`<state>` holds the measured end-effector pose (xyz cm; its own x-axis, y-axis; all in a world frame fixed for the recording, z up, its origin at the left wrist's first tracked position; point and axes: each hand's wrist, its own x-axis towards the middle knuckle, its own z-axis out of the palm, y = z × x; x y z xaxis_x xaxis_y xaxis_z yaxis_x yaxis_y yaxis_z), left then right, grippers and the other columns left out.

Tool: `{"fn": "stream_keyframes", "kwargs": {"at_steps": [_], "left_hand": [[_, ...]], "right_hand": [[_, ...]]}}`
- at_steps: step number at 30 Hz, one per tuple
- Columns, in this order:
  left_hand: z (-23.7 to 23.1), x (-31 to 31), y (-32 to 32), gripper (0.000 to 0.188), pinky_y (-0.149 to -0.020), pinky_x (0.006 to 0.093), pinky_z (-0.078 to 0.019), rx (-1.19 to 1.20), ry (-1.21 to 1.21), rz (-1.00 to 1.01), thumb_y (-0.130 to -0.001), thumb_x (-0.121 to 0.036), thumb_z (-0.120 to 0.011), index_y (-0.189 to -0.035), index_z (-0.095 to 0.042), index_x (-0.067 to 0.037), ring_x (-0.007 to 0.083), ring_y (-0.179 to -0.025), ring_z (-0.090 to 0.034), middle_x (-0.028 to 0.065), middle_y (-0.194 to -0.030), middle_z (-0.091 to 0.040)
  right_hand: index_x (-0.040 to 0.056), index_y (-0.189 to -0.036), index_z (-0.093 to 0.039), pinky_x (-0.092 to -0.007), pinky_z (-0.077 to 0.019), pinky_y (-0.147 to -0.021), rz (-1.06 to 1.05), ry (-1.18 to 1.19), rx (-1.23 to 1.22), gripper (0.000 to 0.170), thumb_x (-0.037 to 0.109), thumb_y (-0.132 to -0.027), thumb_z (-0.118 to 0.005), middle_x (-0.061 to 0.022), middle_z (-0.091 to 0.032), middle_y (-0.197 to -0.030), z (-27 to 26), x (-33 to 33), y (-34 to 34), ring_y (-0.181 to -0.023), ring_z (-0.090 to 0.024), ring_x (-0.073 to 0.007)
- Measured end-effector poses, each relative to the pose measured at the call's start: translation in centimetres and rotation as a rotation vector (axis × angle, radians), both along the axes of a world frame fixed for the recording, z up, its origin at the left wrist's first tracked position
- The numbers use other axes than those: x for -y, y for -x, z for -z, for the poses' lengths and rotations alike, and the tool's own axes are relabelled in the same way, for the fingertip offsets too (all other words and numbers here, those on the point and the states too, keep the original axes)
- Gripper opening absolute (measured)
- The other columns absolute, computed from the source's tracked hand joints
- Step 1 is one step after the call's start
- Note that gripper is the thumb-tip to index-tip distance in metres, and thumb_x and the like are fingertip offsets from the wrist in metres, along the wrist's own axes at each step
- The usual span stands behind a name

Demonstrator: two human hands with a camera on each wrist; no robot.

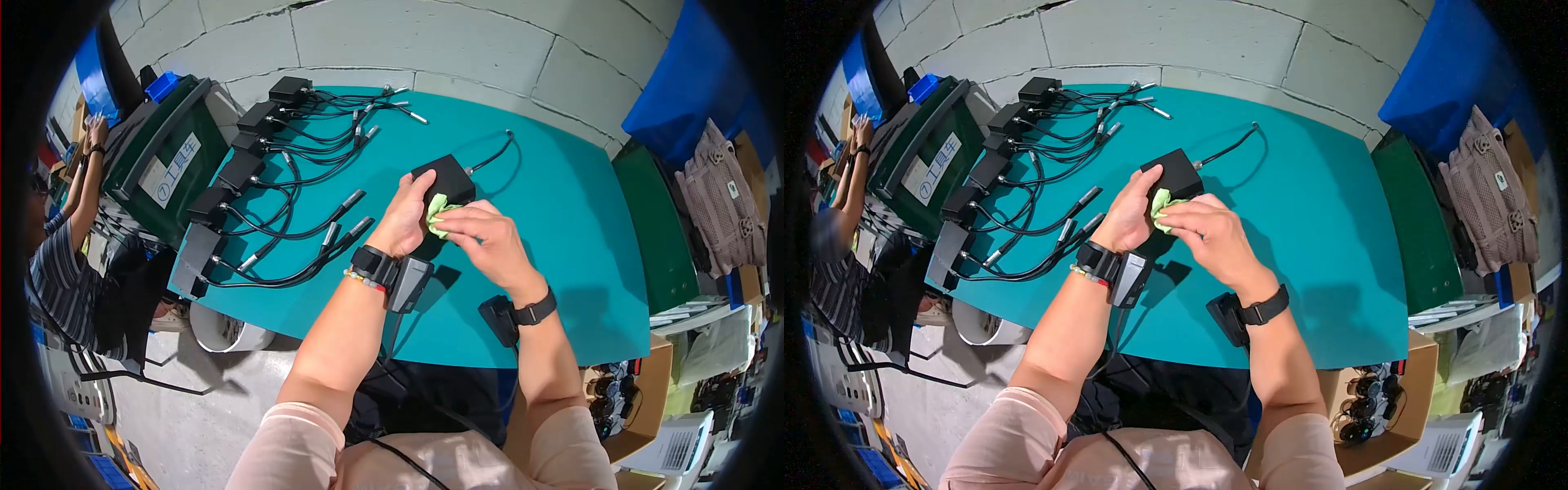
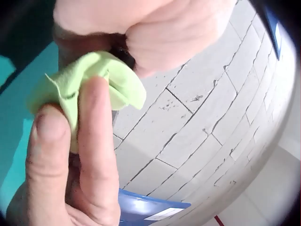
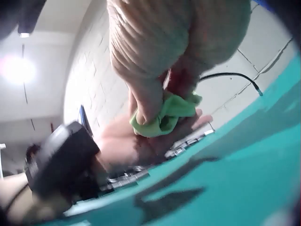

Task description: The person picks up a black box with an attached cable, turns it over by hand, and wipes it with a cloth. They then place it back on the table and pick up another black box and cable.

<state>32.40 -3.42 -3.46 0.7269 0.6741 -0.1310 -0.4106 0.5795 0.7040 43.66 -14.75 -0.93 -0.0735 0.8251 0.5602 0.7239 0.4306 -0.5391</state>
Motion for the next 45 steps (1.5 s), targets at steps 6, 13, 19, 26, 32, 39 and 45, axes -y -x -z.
{"fn": "stream_keyframes", "kwargs": {"at_steps": [6, 13, 19, 26, 32, 39, 45], "left_hand": [[0.2, -0.4, 0.2, 0.027, -0.092, 0.0381, -0.0437, 0.097, -0.080, -0.079, -0.094, -0.024, -0.044, -0.112, -0.043, -0.004, 0.0229, -0.107, -0.053, 0.0115, -0.116, -0.053], [-0.3, -0.1, 0.7, 0.038, -0.094, 0.0408, -0.0434, 0.170, 0.005, 0.061, -0.094, -0.027, -0.043, -0.125, -0.039, -0.007, 0.0239, -0.109, -0.052, 0.0102, -0.122, -0.050], [0.1, 0.1, 0.0, 0.037, -0.089, 0.0401, -0.0472, 0.192, -0.017, 0.098, -0.092, -0.027, -0.047, -0.124, -0.038, -0.011, 0.0218, -0.108, -0.053, 0.0090, -0.120, -0.051], [-0.2, 0.0, 0.3, 0.042, -0.087, 0.0366, -0.0477, 0.132, -0.043, 0.011, -0.090, -0.029, -0.052, -0.126, -0.039, -0.010, 0.0200, -0.103, -0.056, 0.0078, -0.117, -0.053], [-0.4, -0.5, 0.8, 0.037, -0.090, 0.0402, -0.0439, 0.130, 0.016, -0.029, -0.088, -0.026, -0.057, -0.120, -0.047, -0.012, 0.0215, -0.103, -0.054, 0.0070, -0.114, -0.055], [-1.9, 0.6, 1.2, 0.067, -0.091, 0.0412, -0.0446, 0.191, -0.201, 0.084, -0.073, 0.007, -0.065, -0.130, -0.035, -0.012, 0.0212, -0.106, -0.053, 0.0047, -0.118, -0.051], [-1.4, 0.9, 0.9, 0.057, -0.085, 0.0300, -0.0465, 0.109, -0.433, 0.175, -0.065, 0.009, -0.070, -0.116, -0.048, -0.006, 0.0143, -0.097, -0.057, 0.0033, -0.105, -0.059]], "right_hand": [[0.0076, -0.093, -0.068, -0.0332, -0.0488, -0.073, 0.400, -0.088, 0.020, 0.024, -0.001, -0.072, -0.062, -0.0074, -0.065, -0.094, -0.1, 0.4, -3.2, -0.084, -0.059, -0.0251], [-0.0023, -0.099, -0.063, -0.0190, -0.0450, -0.069, 0.136, 0.025, -0.923, 0.017, 0.006, -0.084, -0.060, -0.0042, -0.064, -0.092, -1.1, 0.9, -4.1, -0.078, -0.056, -0.0059], [-0.0003, -0.096, -0.064, -0.0204, -0.0449, -0.069, 0.068, 0.088, -0.837, 0.015, 0.005, -0.082, -0.062, -0.0039, -0.065, -0.089, -0.4, 0.3, -3.0, -0.078, -0.056, -0.0068], [0.0003, -0.091, -0.065, -0.0224, -0.0458, -0.067, 0.024, 0.147, -0.698, 0.013, 0.002, -0.078, -0.062, -0.0036, -0.065, -0.080, -0.7, 1.2, -4.6, -0.073, -0.058, -0.0077], [0.0063, -0.089, -0.066, -0.0327, -0.0464, -0.074, 0.976, -0.053, 0.224, 0.016, 0.003, -0.074, -0.062, -0.0076, -0.064, -0.080, 0.6, 2.1, -7.9, -0.079, -0.059, -0.0228], [0.0049, -0.091, -0.063, -0.0363, -0.0450, -0.077, 0.877, -0.134, -0.057, 0.016, 0.016, -0.080, -0.062, -0.0117, -0.062, -0.097, 1.3, 1.2, -8.0, -0.089, -0.056, -0.0260], [-0.0026, -0.088, -0.057, -0.0281, -0.0462, -0.067, 0.328, -0.008, -1.394, 0.022, 0.019, -0.089, -0.055, -0.0104, -0.061, -0.087, -0.3, 1.1, -7.2, -0.082, -0.059, -0.0175]]}}
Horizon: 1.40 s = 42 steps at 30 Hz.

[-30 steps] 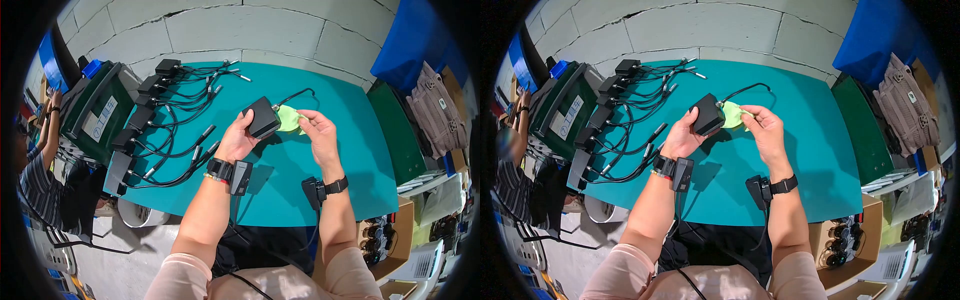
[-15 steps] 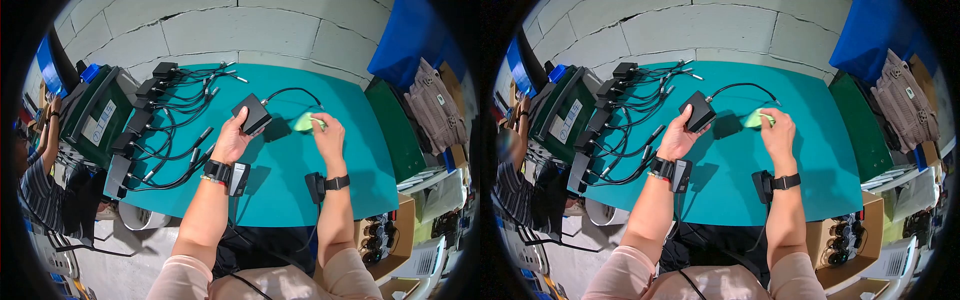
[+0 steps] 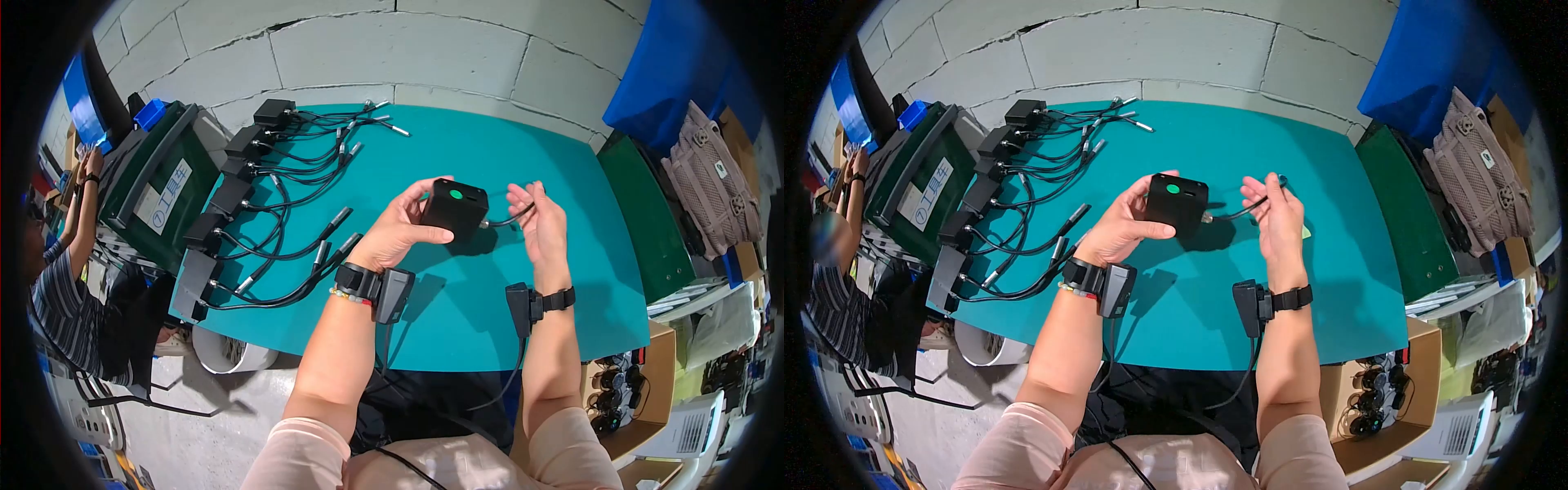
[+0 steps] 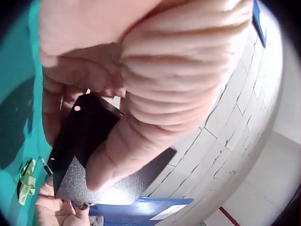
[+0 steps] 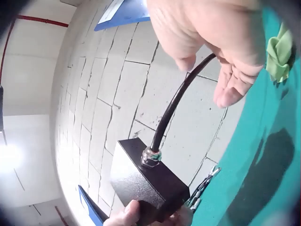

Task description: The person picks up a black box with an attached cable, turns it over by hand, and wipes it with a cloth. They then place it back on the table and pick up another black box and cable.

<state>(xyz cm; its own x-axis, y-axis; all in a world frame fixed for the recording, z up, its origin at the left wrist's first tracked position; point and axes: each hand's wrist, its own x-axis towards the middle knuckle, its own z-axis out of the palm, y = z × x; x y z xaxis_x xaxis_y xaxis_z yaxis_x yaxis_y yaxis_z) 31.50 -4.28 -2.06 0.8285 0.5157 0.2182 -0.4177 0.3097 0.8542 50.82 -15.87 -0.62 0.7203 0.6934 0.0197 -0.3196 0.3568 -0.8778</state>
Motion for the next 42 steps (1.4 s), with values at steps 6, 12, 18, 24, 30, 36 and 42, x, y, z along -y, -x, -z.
{"fn": "stream_keyframes", "kwargs": {"at_steps": [6, 12, 18, 24, 30, 36, 42], "left_hand": [[0.7, -1.2, 0.7, 0.042, -0.075, 0.0248, -0.0484, 0.000, 0.054, -0.001, -0.061, 0.006, -0.075, -0.096, -0.055, -0.004, 0.0108, -0.082, -0.059, 0.0039, -0.090, -0.062], [1.0, -0.7, 0.9, 0.045, -0.080, 0.0299, -0.0436, 0.064, 0.083, 0.167, -0.051, 0.002, -0.079, -0.093, -0.064, -0.008, 0.0169, -0.086, -0.056, 0.0065, -0.094, -0.059], [0.9, -0.9, 1.1, 0.047, -0.079, 0.0289, -0.0471, 0.097, 0.051, 0.244, -0.055, 0.006, -0.077, -0.098, -0.063, -0.007, 0.0137, -0.086, -0.060, 0.0021, -0.092, -0.064], [0.0, -0.4, 1.3, 0.042, -0.080, 0.0286, -0.0479, 0.098, 0.102, 0.178, -0.065, -0.001, -0.074, -0.104, -0.059, -0.004, 0.0143, -0.087, -0.061, 0.0042, -0.093, -0.064], [0.6, -1.5, 0.3, 0.031, -0.076, 0.0289, -0.0497, 0.016, 0.362, -0.206, -0.083, -0.024, -0.063, -0.105, -0.054, -0.005, 0.0131, -0.083, -0.059, 0.0043, -0.096, -0.061], [1.7, -2.2, -0.2, 0.028, -0.074, 0.0292, -0.0504, 0.042, 0.530, -0.313, -0.082, -0.033, -0.065, -0.091, -0.056, -0.009, 0.0142, -0.084, -0.056, 0.0034, -0.089, -0.058], [1.1, -1.5, -0.2, 0.034, -0.082, 0.0367, -0.0504, 0.095, 0.570, -0.258, -0.075, -0.033, -0.073, -0.090, -0.054, -0.009, 0.0215, -0.087, -0.055, 0.0042, -0.083, -0.054]], "right_hand": [[-0.0033, -0.096, -0.053, -0.0267, -0.0427, -0.058, 0.106, -0.010, -0.176, 0.020, 0.016, -0.090, -0.053, -0.0078, -0.058, -0.078, 2.8, -0.1, -3.1, -0.063, -0.052, -0.0138], [0.0013, -0.112, -0.053, -0.0233, -0.0378, -0.048, -0.051, 0.068, -0.032, 0.029, 0.022, -0.094, -0.047, 0.0009, -0.046, -0.065, 2.1, -0.2, -0.8, -0.051, -0.040, -0.0065], [0.0033, -0.114, -0.056, -0.0207, -0.0351, -0.043, -0.170, 0.258, 0.135, 0.029, 0.022, -0.094, -0.046, 0.0007, -0.049, -0.064, 3.2, -1.3, 0.6, -0.048, -0.039, -0.0047], [0.0030, -0.112, -0.056, -0.0203, -0.0350, -0.043, -0.146, 0.302, 0.036, 0.027, 0.021, -0.093, -0.046, 0.0006, -0.050, -0.066, 3.3, -1.3, 0.6, -0.049, -0.041, -0.0051], [0.0064, -0.108, -0.057, -0.0183, -0.0348, -0.046, -0.206, 0.208, -0.111, 0.023, 0.019, -0.090, -0.053, 0.0028, -0.054, -0.072, 4.2, -1.3, -1.0, -0.055, -0.045, -0.0040], [0.0069, -0.112, -0.055, -0.0172, -0.0351, -0.049, -0.163, 0.021, 0.074, 0.027, 0.020, -0.088, -0.057, 0.0040, -0.055, -0.074, 2.9, -1.1, -0.3, -0.057, -0.045, -0.0025], [0.0070, -0.119, -0.053, -0.0157, -0.0354, -0.046, -0.224, -0.020, 0.195, 0.034, 0.024, -0.089, -0.055, 0.0035, -0.054, -0.073, 2.3, -1.1, 0.6, -0.053, -0.042, -0.0006]]}}
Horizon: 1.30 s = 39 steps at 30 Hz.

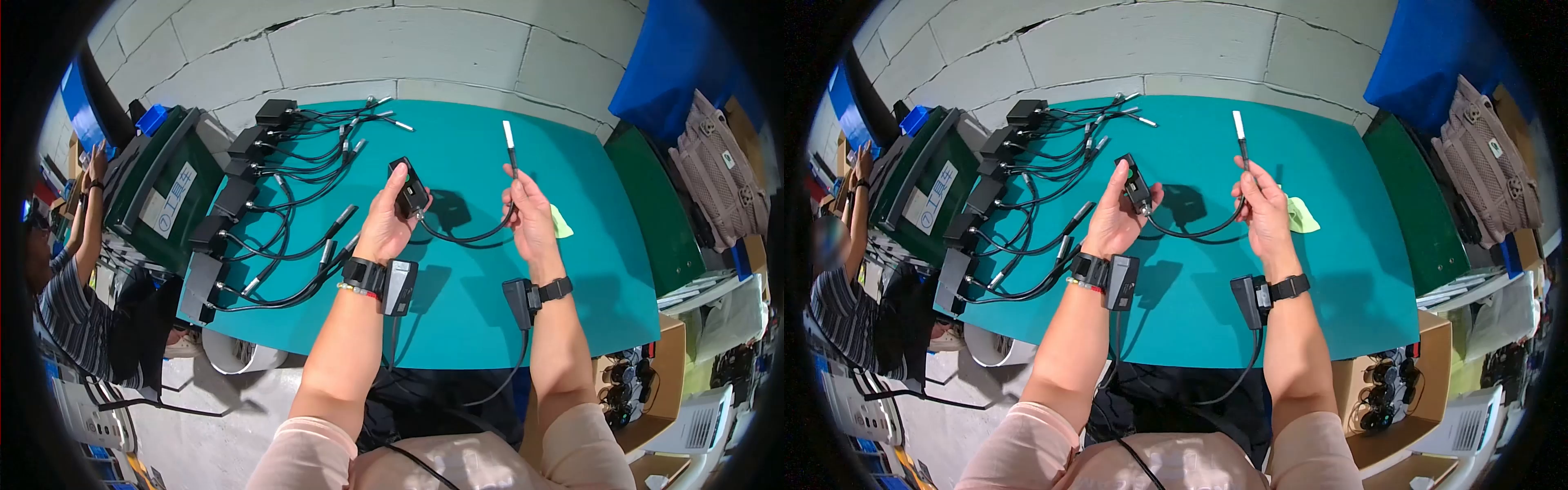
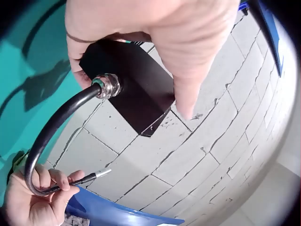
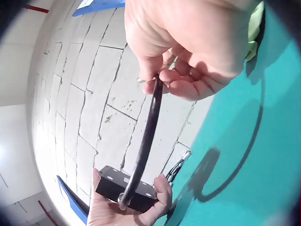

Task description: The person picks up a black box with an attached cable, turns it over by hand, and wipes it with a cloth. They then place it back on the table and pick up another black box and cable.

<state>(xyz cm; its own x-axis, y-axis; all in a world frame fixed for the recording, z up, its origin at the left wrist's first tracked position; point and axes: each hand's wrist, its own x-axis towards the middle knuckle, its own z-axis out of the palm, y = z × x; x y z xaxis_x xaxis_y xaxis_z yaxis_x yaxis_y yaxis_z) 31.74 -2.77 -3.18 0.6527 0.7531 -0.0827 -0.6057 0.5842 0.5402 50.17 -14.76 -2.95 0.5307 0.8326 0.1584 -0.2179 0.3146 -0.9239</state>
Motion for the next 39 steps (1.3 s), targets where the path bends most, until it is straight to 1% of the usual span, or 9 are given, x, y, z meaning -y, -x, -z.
{"fn": "stream_keyframes", "kwargs": {"at_steps": [6, 16, 21, 26, 28, 31, 33, 34, 39], "left_hand": [[0.6, -0.6, -0.1, 0.036, -0.077, 0.0365, -0.0498, -0.071, -0.119, 0.016, -0.083, -0.039, -0.059, -0.096, -0.055, -0.006, 0.0273, -0.089, -0.061, 0.0123, -0.090, -0.061], [0.4, -0.3, -0.2, 0.057, -0.081, 0.0432, -0.0493, -0.150, -0.027, -0.014, -0.080, -0.056, -0.055, -0.099, -0.055, -0.003, 0.0275, -0.094, -0.058, 0.0145, -0.095, -0.059], [0.4, -0.4, -0.2, 0.066, -0.082, 0.0457, -0.0487, -0.043, -0.032, -0.007, -0.077, -0.064, -0.052, -0.102, -0.055, -0.003, 0.0271, -0.090, -0.058, 0.0130, -0.098, -0.059], [-0.2, 0.0, 0.1, 0.069, -0.082, 0.0418, -0.0483, -0.088, -0.092, 0.029, -0.077, -0.067, -0.047, -0.110, -0.054, -0.007, 0.0258, -0.096, -0.057, 0.0106, -0.103, -0.059], [0.0, -0.2, 0.2, 0.070, -0.082, 0.0405, -0.0478, -0.123, -0.120, 0.048, -0.078, -0.069, -0.045, -0.113, -0.054, -0.008, 0.0251, -0.098, -0.056, 0.0098, -0.106, -0.059], [0.2, -0.1, 0.2, 0.069, -0.085, 0.0385, -0.0459, -0.102, -0.185, 0.080, -0.076, -0.064, -0.054, -0.116, -0.053, -0.007, 0.0231, -0.104, -0.054, 0.0094, -0.110, -0.058], [0.1, 0.5, 0.4, 0.075, -0.088, 0.0375, -0.0440, -0.062, -0.508, 0.151, -0.070, -0.055, -0.068, -0.122, -0.049, -0.004, 0.0214, -0.105, -0.053, 0.0092, -0.114, -0.056], [0.2, 0.2, 0.5, 0.083, -0.090, 0.0366, -0.0428, -0.041, -0.519, 0.213, -0.064, -0.048, -0.076, -0.125, -0.046, -0.001, 0.0207, -0.107, -0.052, 0.0094, -0.116, -0.055], [0.3, 0.1, 0.6, 0.078, -0.090, 0.0368, -0.0430, -0.055, -0.577, 0.228, -0.068, -0.046, -0.073, -0.125, -0.046, -0.001, 0.0209, -0.107, -0.052, 0.0096, -0.116, -0.055]], "right_hand": [[0.0062, -0.120, -0.053, -0.0134, -0.0337, -0.041, -0.055, 0.057, 0.027, 0.035, 0.028, -0.092, -0.050, 0.0039, -0.053, -0.069, -0.6, 0.1, 0.6, -0.046, -0.040, 0.0009], [0.0046, -0.116, -0.055, -0.0138, -0.0336, -0.042, -0.102, 0.073, 0.048, 0.032, 0.021, -0.089, -0.055, 0.0008, -0.058, -0.080, -0.9, 0.1, 1.1, -0.045, -0.038, 0.0001], [0.0031, -0.113, -0.055, -0.0154, -0.0259, -0.039, -0.248, -0.005, -0.064, 0.028, 0.016, -0.088, -0.056, -0.0004, -0.059, -0.083, -1.3, 0.8, 0.5, -0.044, -0.031, 0.0002], [0.0035, -0.113, -0.055, -0.0168, -0.0213, -0.037, -0.162, 0.038, -0.106, 0.034, 0.030, -0.095, -0.043, 0.0031, -0.051, -0.067, -1.6, 0.6, 1.0, -0.043, -0.029, -0.0001], [0.0045, -0.117, -0.053, -0.0170, -0.0221, -0.038, -0.139, 0.060, -0.009, 0.041, 0.036, -0.096, -0.037, 0.0044, -0.046, -0.058, -1.3, 0.6, 1.1, -0.043, -0.029, -0.0008], [0.0069, -0.121, -0.052, -0.0169, -0.0229, -0.039, -0.070, 0.137, 0.187, 0.041, 0.037, -0.095, -0.040, 0.0048, -0.044, -0.054, -1.4, 0.4, 1.4, -0.044, -0.029, -0.0009], [0.0081, -0.122, -0.052, -0.0167, -0.0229, -0.039, -0.080, 0.169, 0.248, 0.041, 0.037, -0.095, -0.042, 0.0048, -0.045, -0.056, -1.2, 0.4, 1.5, -0.045, -0.029, -0.0006], [0.0093, -0.123, -0.053, -0.0166, -0.0229, -0.039, -0.088, 0.203, 0.309, 0.040, 0.036, -0.094, -0.044, 0.0048, -0.046, -0.058, -1.1, 0.4, 1.5, -0.046, -0.029, -0.0003], [0.0095, -0.120, -0.056, -0.0160, -0.0235, -0.040, -0.108, 0.177, 0.298, 0.037, 0.033, -0.093, -0.048, 0.0045, -0.049, -0.063, -1.6, 0.6, 1.6, -0.048, -0.030, 0.0002]]}}
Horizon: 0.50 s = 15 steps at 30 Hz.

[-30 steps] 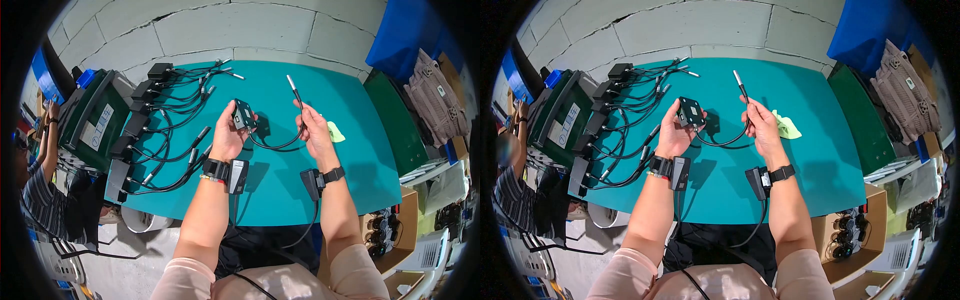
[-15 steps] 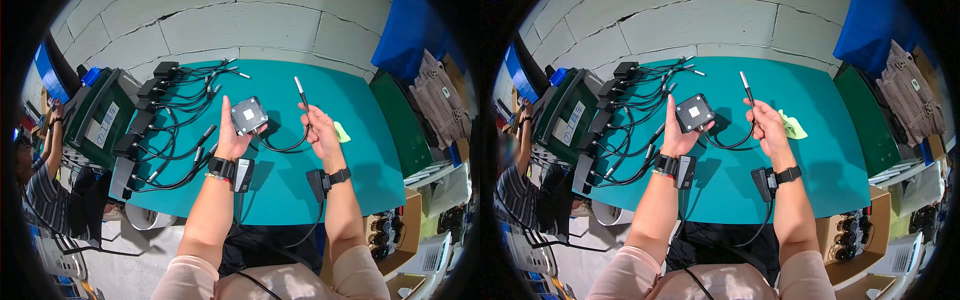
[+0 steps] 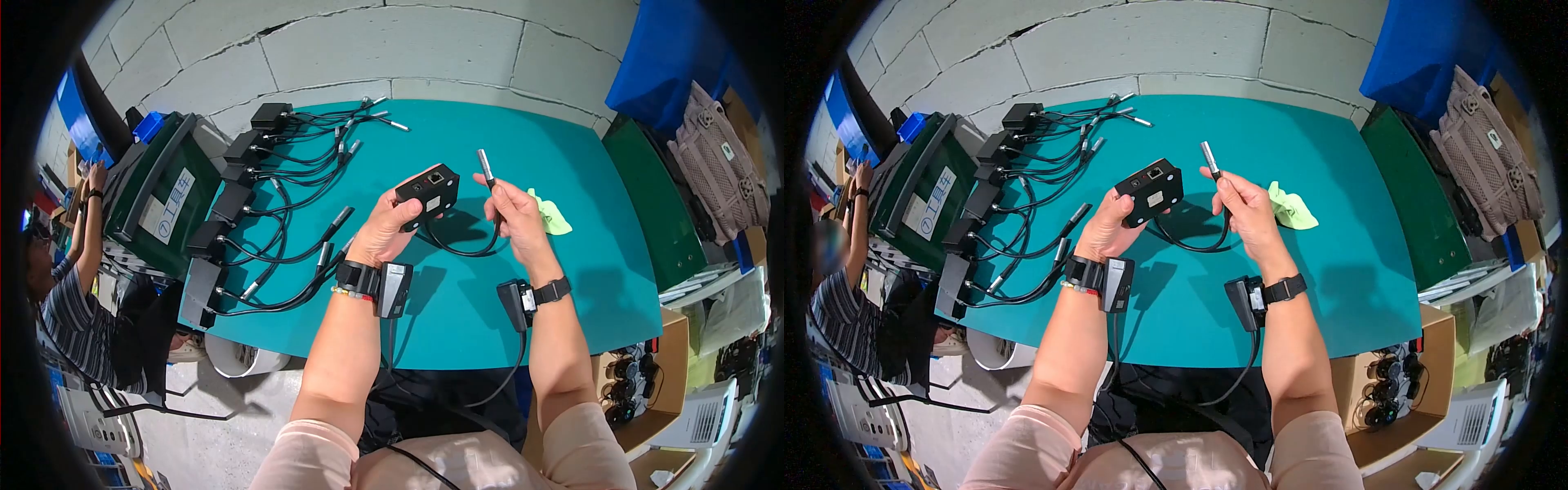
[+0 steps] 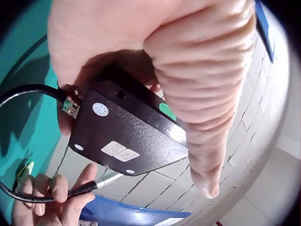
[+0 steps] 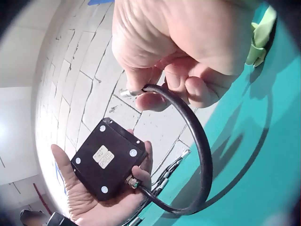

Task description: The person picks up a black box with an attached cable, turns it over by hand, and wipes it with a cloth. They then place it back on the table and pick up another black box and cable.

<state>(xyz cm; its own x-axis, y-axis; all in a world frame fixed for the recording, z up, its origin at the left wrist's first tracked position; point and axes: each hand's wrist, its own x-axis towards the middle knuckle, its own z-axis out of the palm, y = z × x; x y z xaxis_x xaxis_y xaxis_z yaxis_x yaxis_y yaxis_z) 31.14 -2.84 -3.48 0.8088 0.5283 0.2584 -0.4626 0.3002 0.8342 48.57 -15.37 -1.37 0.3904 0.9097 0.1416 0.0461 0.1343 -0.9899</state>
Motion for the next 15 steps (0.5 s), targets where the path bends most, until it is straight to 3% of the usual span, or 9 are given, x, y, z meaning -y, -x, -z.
{"fn": "stream_keyframes", "kwargs": {"at_steps": [5, 7, 11, 15], "left_hand": [[-0.4, 0.3, -0.3, 0.065, -0.082, 0.0367, -0.0450, -0.026, 0.104, -0.066, -0.077, -0.052, -0.062, -0.119, -0.051, -0.004, 0.0199, -0.101, -0.054, 0.0089, -0.111, -0.057], [-0.4, 0.0, -0.5, 0.058, -0.073, 0.0349, -0.0457, -0.111, 0.267, -0.191, -0.082, -0.057, -0.052, -0.111, -0.055, -0.006, 0.0194, -0.092, -0.057, 0.0077, -0.102, -0.061], [0.0, -0.6, -0.6, 0.053, -0.065, 0.0326, -0.0458, -0.106, 0.443, -0.295, -0.083, -0.057, -0.050, -0.103, -0.060, -0.008, 0.0189, -0.082, -0.059, 0.0056, -0.092, -0.064], [0.0, -0.7, -0.6, 0.053, -0.064, 0.0318, -0.0463, -0.108, 0.452, -0.298, -0.082, -0.057, -0.051, -0.103, -0.060, -0.008, 0.0183, -0.081, -0.060, 0.0055, -0.092, -0.064]], "right_hand": [[0.0085, -0.119, -0.056, -0.0158, -0.0253, -0.042, -0.022, -0.008, -0.024, 0.034, 0.029, -0.092, -0.050, 0.0043, -0.051, -0.065, 0.2, 0.0, -0.1, -0.050, -0.034, 0.0004], [0.0080, -0.118, -0.056, -0.0156, -0.0279, -0.045, -0.027, -0.048, -0.036, 0.033, 0.026, -0.091, -0.051, 0.0036, -0.053, -0.067, 0.4, -0.1, 0.0, -0.055, -0.039, 0.0002], [0.0079, -0.118, -0.055, -0.0167, -0.0310, -0.051, -0.047, -0.062, -0.006, 0.032, 0.024, -0.091, -0.052, 0.0027, -0.056, -0.071, 0.3, -0.2, -0.1, -0.063, -0.042, -0.0005], [0.0079, -0.118, -0.056, -0.0179, -0.0324, -0.058, -0.040, -0.096, 0.028, 0.031, 0.022, -0.090, -0.053, 0.0018, -0.059, -0.079, 0.8, -0.4, -0.2, -0.069, -0.044, -0.0017]]}}
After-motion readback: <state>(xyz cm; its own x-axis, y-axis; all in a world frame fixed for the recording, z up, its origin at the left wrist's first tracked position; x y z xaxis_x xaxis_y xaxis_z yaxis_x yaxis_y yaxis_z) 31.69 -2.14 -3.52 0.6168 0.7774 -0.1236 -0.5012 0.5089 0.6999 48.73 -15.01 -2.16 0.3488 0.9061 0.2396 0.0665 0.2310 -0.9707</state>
